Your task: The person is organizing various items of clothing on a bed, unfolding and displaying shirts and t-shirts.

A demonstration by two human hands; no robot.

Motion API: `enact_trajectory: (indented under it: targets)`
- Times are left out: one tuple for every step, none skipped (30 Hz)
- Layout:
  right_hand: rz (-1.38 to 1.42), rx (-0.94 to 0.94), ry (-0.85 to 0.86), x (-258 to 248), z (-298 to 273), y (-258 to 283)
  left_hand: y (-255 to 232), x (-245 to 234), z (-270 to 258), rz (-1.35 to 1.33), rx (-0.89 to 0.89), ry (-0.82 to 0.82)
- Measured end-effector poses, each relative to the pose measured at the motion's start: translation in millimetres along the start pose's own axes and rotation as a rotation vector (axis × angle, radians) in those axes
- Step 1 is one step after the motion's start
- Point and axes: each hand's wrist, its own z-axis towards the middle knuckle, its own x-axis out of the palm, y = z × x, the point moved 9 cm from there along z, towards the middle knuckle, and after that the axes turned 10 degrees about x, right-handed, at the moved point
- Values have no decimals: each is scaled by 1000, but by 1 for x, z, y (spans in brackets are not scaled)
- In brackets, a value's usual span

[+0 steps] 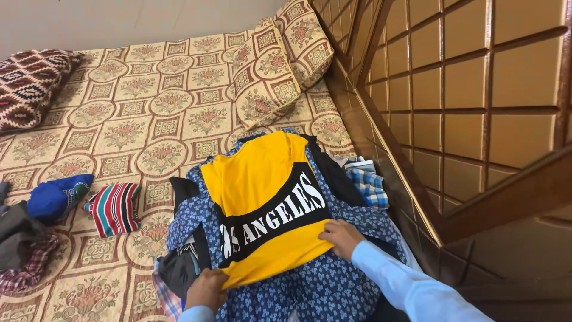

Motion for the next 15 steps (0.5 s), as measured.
enact_trajectory:
  targets:
    - [-1,17,-27,-5,-6,-2,3,5,-3,44,49,-18]
    - [-5,32,-55,-12,-12,-4,6,10,-4,87,98,-39]
    - [-8,32,-57,-24,-15,0,1,5,-8,87,100,-42]
    - [-45,8,-71,-36,-20,8,0,6,-14,33,75,21]
    - [-82,-17,-85,-48,-25,17,-2,7,-21,-21,49,84]
    - [-83,-22,-87,-53,-29,18,-4,6,-27,-19,46,79]
    - [-88,-34,-116,-61,-33,19,-7,3,-32,-41,63,51]
    - [-94,-36,-142,-68,-42,20,-14,2,-36,-65,87,29]
    - [-98,-32,-143,-73,-46,19,-12,4,-41,-66,92,29]
    - [-87,-6,-27,-67,-53,17,-17,10,-48,-70,159,47]
    - [-76,22,88,-61,-61,15,-22,15,-56,-75,226,64]
    - [-78,24,87,-63,-71,14,-23,17,-62,-76,230,63]
    - [-99,1,88,-64,-80,16,-20,22,-68,-66,198,90]
    - [-118,-23,87,-64,-88,18,-15,26,-74,-54,167,116]
    - [-120,-21,85,-65,-95,20,-15,30,-77,-54,170,115]
